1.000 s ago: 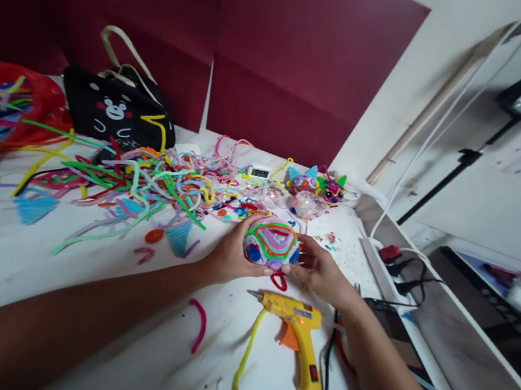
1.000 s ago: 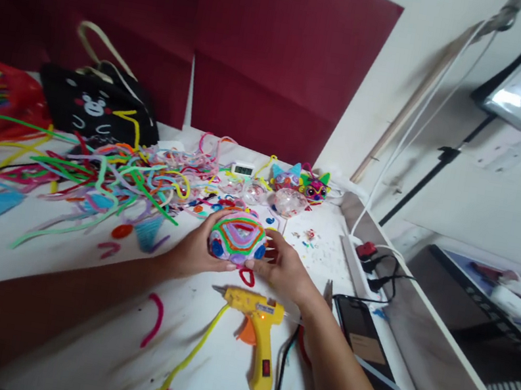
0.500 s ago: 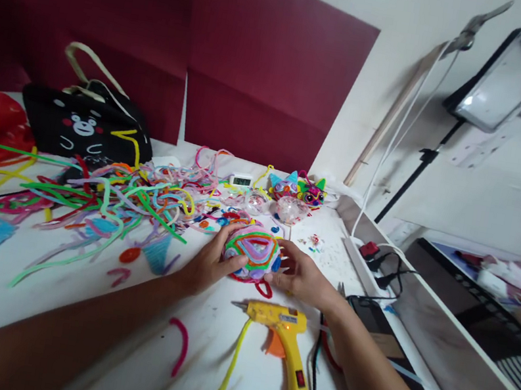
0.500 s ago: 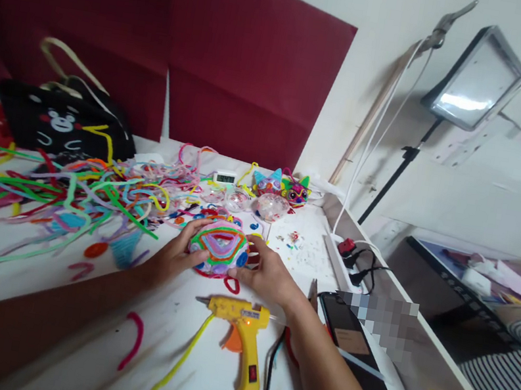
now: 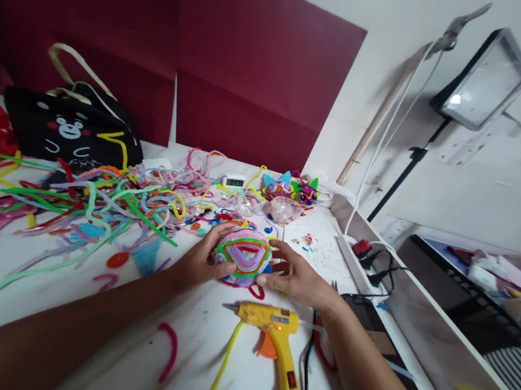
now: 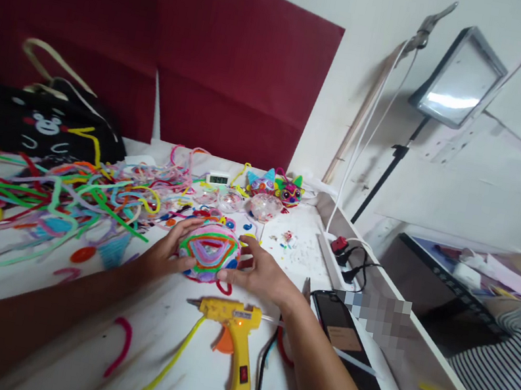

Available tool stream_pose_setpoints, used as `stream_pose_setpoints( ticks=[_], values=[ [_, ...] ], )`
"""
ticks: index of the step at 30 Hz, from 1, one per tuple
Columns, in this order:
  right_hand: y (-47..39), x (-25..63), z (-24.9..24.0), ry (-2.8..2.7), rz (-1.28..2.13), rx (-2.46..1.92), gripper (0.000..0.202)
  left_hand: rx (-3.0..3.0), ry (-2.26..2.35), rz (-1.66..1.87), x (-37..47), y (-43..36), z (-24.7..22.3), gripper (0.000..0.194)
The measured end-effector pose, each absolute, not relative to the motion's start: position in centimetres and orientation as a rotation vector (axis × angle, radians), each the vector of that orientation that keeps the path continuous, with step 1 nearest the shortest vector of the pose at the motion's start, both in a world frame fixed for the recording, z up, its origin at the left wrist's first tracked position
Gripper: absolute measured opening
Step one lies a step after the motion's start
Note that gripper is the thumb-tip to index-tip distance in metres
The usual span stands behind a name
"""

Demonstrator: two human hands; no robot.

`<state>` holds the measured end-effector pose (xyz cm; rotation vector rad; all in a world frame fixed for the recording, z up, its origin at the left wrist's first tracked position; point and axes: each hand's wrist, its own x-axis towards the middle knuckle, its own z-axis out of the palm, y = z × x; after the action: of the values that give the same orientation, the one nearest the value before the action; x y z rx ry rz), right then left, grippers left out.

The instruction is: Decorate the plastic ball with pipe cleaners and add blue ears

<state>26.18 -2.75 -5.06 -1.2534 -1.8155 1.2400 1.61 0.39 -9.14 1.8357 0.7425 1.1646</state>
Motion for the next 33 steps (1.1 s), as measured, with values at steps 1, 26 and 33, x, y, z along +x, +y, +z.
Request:
stream_pose_setpoints(
  ticks=[1,26,33],
  values=[
    [-2.8,26.1,-5.1,-1.818,1.23,-1.262,0.084,1.836,0.743,1.164,1.6,0.4,-9.1,0.077],
    [-3.3,25.3,-5.2,-1.797,1.28,-1.258,0.088,1.926,0.607,1.014,1.4,0.0,-9.3,0.101],
    [-3.3,25.0,-5.3,-1.82,1.194,-1.163,0.087,2.015,0.661,1.127,1.4,0.3,-9.7,0.106]
  ],
)
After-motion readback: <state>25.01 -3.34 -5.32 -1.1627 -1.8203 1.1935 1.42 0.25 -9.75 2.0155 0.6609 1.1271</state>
